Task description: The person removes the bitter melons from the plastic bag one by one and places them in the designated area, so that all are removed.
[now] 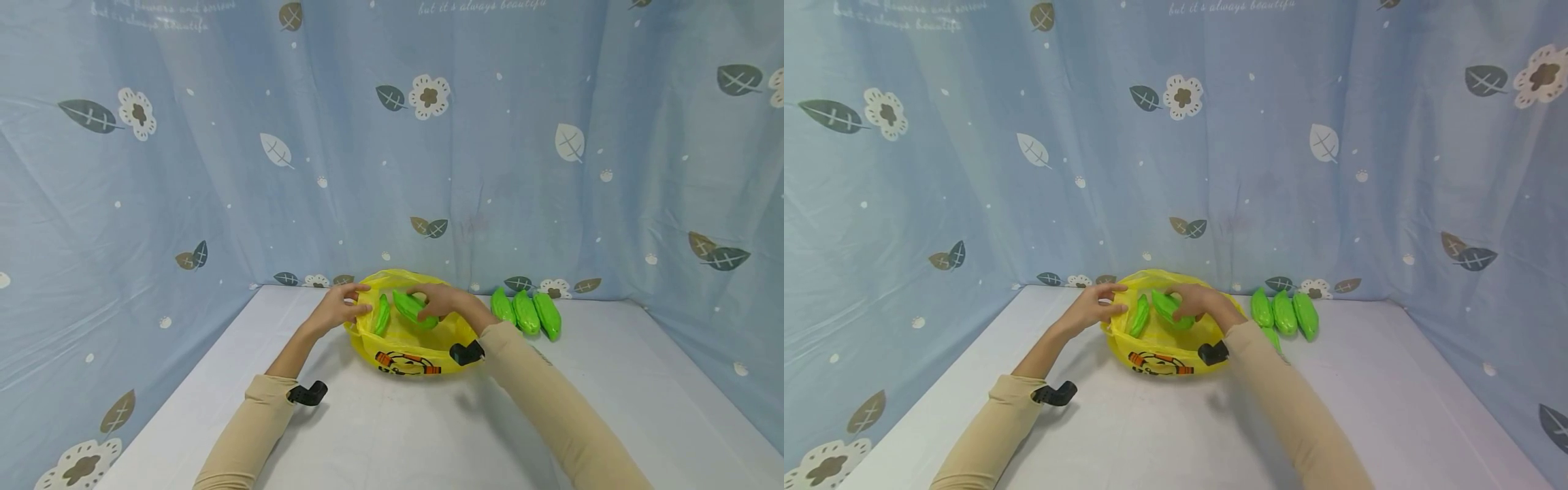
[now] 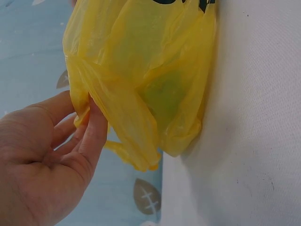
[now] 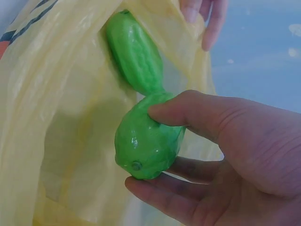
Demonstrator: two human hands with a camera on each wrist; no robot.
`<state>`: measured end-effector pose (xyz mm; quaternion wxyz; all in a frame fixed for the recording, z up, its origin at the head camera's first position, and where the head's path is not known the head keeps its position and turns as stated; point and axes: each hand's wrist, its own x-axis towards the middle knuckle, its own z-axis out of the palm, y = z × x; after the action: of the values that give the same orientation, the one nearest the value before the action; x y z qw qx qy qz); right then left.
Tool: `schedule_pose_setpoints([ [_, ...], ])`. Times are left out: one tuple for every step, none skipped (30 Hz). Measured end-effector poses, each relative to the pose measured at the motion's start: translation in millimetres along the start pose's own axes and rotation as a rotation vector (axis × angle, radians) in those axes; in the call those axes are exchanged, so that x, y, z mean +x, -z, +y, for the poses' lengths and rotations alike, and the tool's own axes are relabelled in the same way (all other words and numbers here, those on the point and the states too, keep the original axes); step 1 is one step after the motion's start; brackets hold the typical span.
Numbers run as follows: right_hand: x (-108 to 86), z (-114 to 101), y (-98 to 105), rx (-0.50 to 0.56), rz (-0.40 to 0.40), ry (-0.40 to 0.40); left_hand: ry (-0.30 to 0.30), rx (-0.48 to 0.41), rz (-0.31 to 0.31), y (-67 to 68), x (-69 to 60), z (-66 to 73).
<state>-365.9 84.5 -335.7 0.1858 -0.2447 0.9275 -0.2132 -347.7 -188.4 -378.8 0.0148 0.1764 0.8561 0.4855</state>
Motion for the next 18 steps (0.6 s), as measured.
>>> schedule_pose_setpoints([
  [-0.7, -0.2, 0.4, 0.002, 0.002, 0.008, 0.004, 0.001, 0.002, -0.1, 0.1, 0.0],
  [-1.4, -0.4, 0.8, 0.006, 0.005, 0.013, 0.007, 0.003, 0.004, -0.1, -0.1, 0.0],
  [-1.9, -0.4, 1.2, 0.009, 0.007, 0.017, 0.009, 0.004, 0.005, -0.2, 0.1, -0.2],
  [-2.5, -0.5, 1.5, 0.013, 0.008, 0.021, 0.01, 0.004, 0.007, -0.2, 0.0, -0.3],
  [-3.4, -0.7, 2.1, 0.022, 0.01, 0.023, 0.01, 0.006, 0.007, -0.1, -0.1, -0.6],
  [-3.9, -0.5, 2.4, 0.025, 0.011, 0.028, 0.009, 0.008, 0.007, 0.0, -0.1, -0.9],
  [-4.9, -0.6, 2.7, 0.028, 0.015, 0.029, 0.012, 0.007, 0.008, 0.1, 0.0, -1.0],
  [-5.9, -0.5, 3.0, 0.028, 0.018, 0.029, 0.014, 0.007, 0.008, 0.2, 0.0, -1.1],
  [-7.0, -0.6, 3.4, 0.028, 0.021, 0.032, 0.015, 0.006, 0.007, 0.3, 0.2, -1.4],
  [-8.0, -0.6, 3.6, 0.032, 0.025, 0.034, 0.017, 0.006, 0.007, 0.4, 0.2, -1.2],
  [-9.2, -0.4, 3.9, 0.03, 0.03, 0.036, 0.018, 0.006, 0.006, 0.6, 0.4, -1.3],
  [-10.4, -0.2, 4.2, 0.031, 0.033, 0.039, 0.02, 0.005, 0.006, 0.6, 0.7, -1.1],
  [-11.6, 0.4, 4.4, 0.033, 0.037, 0.041, 0.022, 0.003, 0.006, 0.6, 1.1, -1.0],
  [-12.8, 1.3, 4.7, 0.036, 0.041, 0.048, 0.022, 0.004, 0.005, 0.8, 1.3, -0.9],
  [-14.5, 2.0, 4.9, 0.043, 0.045, 0.054, 0.022, 0.002, 0.004, 1.0, 1.5, -0.6],
  [-15.9, 3.3, 5.2, 0.047, 0.049, 0.063, 0.023, 0.002, 0.004, 1.1, 1.7, -0.4],
  [-18.3, 4.1, 5.6, 0.044, 0.053, 0.08, 0.021, 0.002, 0.004, 1.1, 1.8, -0.2],
  [-20.9, 4.8, 6.0, 0.052, 0.055, 0.092, 0.018, 0.004, 0.004, 1.2, 1.7, -0.1],
])
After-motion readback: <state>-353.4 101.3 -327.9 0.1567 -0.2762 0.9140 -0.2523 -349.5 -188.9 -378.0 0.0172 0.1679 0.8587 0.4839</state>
